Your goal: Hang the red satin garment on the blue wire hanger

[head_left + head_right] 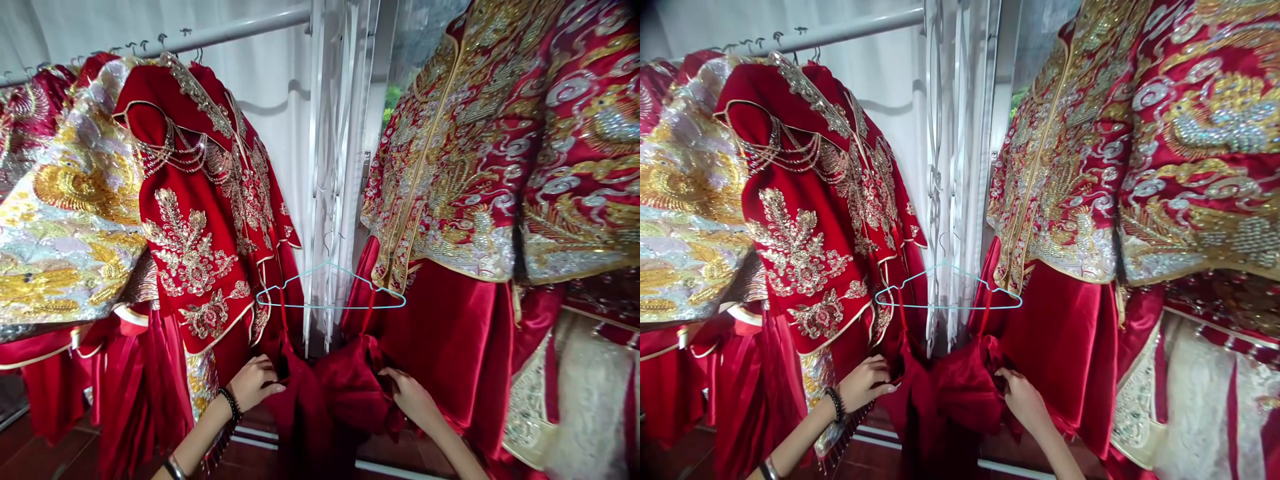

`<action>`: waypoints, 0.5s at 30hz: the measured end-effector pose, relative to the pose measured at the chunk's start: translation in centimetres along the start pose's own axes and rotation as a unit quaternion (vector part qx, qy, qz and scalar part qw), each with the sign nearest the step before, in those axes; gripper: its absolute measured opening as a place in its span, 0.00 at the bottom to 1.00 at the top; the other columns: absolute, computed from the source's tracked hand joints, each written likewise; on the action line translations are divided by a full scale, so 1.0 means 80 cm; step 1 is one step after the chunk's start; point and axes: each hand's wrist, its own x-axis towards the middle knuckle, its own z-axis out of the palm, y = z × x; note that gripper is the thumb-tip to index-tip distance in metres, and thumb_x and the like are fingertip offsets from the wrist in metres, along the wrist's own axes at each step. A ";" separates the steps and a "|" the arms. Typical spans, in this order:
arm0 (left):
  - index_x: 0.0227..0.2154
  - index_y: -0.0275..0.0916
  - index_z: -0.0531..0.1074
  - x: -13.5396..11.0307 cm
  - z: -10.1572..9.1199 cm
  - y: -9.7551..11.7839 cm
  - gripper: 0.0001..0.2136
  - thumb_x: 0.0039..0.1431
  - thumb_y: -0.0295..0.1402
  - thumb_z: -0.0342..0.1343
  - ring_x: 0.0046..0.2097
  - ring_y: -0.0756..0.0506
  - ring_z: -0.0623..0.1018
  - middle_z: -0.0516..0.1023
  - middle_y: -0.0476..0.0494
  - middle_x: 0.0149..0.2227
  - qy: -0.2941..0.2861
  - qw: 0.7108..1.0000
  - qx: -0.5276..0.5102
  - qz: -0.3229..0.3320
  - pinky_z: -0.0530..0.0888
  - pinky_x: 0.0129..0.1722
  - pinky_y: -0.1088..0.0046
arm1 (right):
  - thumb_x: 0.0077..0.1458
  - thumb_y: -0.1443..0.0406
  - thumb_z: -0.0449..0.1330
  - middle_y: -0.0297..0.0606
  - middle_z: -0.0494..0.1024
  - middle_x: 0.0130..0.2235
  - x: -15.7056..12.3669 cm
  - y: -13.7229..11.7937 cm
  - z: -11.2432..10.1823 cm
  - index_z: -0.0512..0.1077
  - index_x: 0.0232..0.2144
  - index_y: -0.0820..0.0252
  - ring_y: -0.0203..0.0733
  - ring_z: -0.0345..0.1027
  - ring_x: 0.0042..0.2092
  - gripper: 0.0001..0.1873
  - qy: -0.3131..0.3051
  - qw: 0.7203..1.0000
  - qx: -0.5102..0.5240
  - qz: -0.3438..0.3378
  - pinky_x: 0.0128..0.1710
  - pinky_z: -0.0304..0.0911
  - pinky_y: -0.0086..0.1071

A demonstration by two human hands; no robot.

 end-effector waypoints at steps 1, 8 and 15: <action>0.24 0.38 0.73 0.000 -0.002 -0.001 0.16 0.57 0.43 0.48 0.36 0.48 0.69 0.73 0.47 0.27 -0.003 1.000 -0.005 0.003 0.66 0.37 0.74 | 0.45 0.75 0.44 0.38 0.75 0.42 0.003 0.005 0.002 0.71 0.39 0.53 0.42 0.69 0.44 0.24 -0.006 1.000 0.002 0.016 0.40 0.60 0.30; 0.24 0.38 0.71 0.002 -0.017 -0.002 0.18 0.60 0.42 0.43 0.33 0.49 0.67 0.71 0.47 0.25 0.075 0.997 0.015 -0.012 0.65 0.37 0.73 | 0.49 0.71 0.45 0.38 0.78 0.34 0.008 0.050 0.033 0.73 0.30 0.56 0.43 0.72 0.39 0.16 -0.060 0.997 0.041 0.015 0.37 0.61 0.29; 0.26 0.39 0.71 0.009 -0.035 0.007 0.17 0.59 0.43 0.43 0.33 0.48 0.71 0.73 0.46 0.28 0.097 0.987 0.068 -0.109 0.65 0.33 0.74 | 0.52 0.61 0.46 0.35 0.75 0.23 0.012 0.055 0.054 0.67 0.33 0.56 0.40 0.70 0.24 0.11 -0.079 0.976 0.133 0.155 0.22 0.62 0.30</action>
